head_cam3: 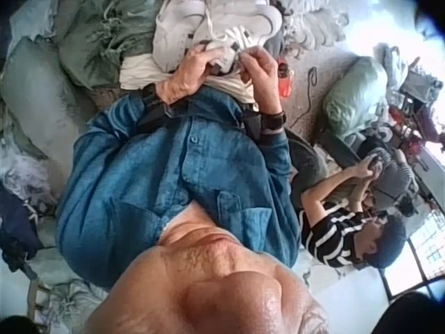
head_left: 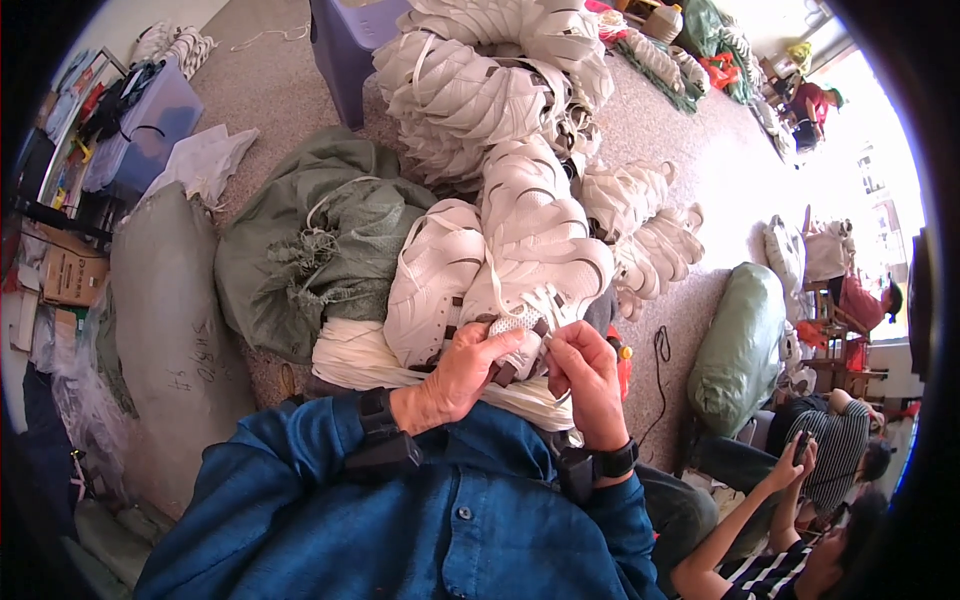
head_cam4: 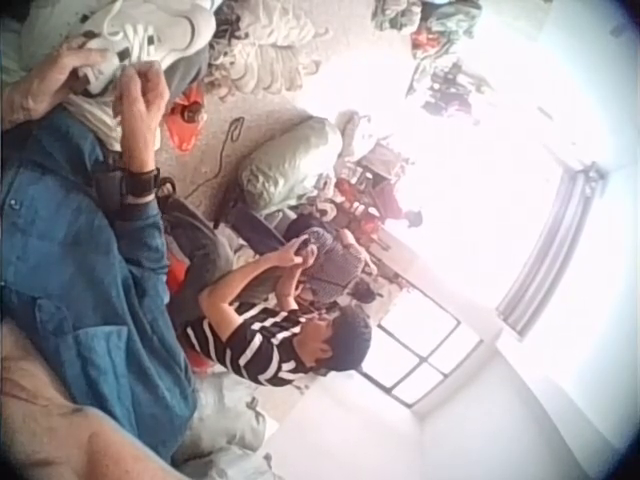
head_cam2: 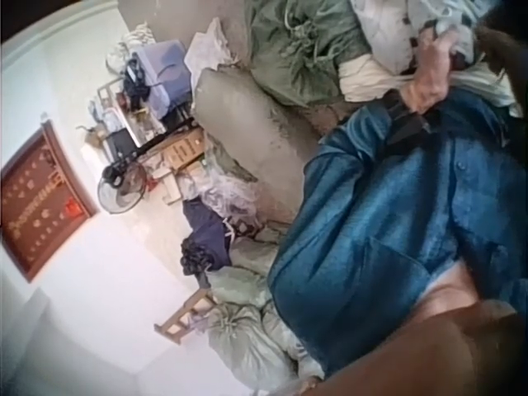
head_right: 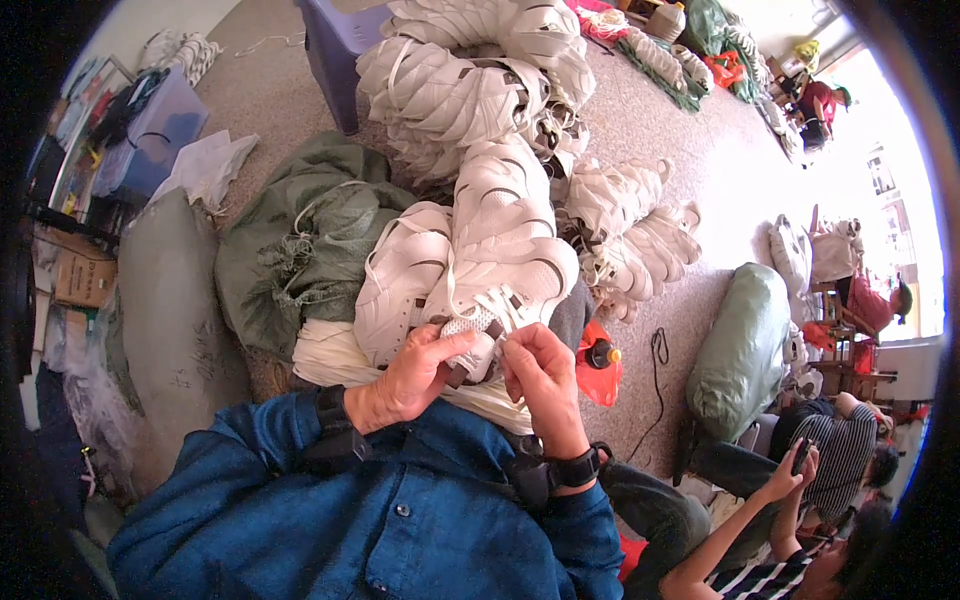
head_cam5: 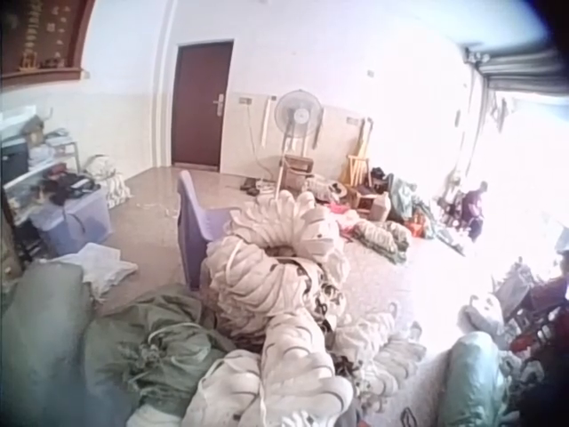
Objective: Lacing white athletic shoes and organizing them in a manufacturing or assembly setting.
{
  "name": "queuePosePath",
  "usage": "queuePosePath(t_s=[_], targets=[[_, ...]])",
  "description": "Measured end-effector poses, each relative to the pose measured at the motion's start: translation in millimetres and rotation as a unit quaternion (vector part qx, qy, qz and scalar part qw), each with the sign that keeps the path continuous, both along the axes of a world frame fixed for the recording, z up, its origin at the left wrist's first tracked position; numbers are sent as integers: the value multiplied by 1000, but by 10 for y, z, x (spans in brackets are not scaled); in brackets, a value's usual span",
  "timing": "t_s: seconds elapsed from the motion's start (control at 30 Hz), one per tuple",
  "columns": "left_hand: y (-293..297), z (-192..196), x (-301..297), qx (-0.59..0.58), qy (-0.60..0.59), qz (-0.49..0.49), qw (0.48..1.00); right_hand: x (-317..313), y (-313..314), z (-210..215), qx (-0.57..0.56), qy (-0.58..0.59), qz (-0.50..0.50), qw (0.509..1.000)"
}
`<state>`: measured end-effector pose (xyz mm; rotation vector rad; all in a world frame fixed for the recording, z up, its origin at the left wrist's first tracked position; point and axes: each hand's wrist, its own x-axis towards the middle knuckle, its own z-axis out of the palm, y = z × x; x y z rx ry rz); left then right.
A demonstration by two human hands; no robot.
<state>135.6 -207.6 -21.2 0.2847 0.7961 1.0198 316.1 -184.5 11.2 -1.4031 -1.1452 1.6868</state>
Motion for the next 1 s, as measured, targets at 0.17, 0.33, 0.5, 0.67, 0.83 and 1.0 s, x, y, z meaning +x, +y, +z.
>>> queuePosePath(t_s=[0.17, 0.33, 0.5, 0.67, 0.83, 1.0], targets=[[21, -51, 34, 37, 34, -39, 998, 33, 5, -122, 36, 9, 20, 999], [11, 26, 10, 3, 19, 4, 1000, -57, -78, -107, 130, -126, -5, 983], [0, -36, -4, 33, 55, -24, 998, -63, -79, -165, 147, -145, -18, 978], [9, 24, -61, 89, 122, -75, 986, -70, 11, 9, 339, -322, 88, 879], [23, 19, -65, 45, 69, -59, 995, -129, -39, 17, 325, -298, 49, 896], [10, -115, 7, 43, 53, -15, 998, -113, -3, 40, 361, -306, 94, 876]])
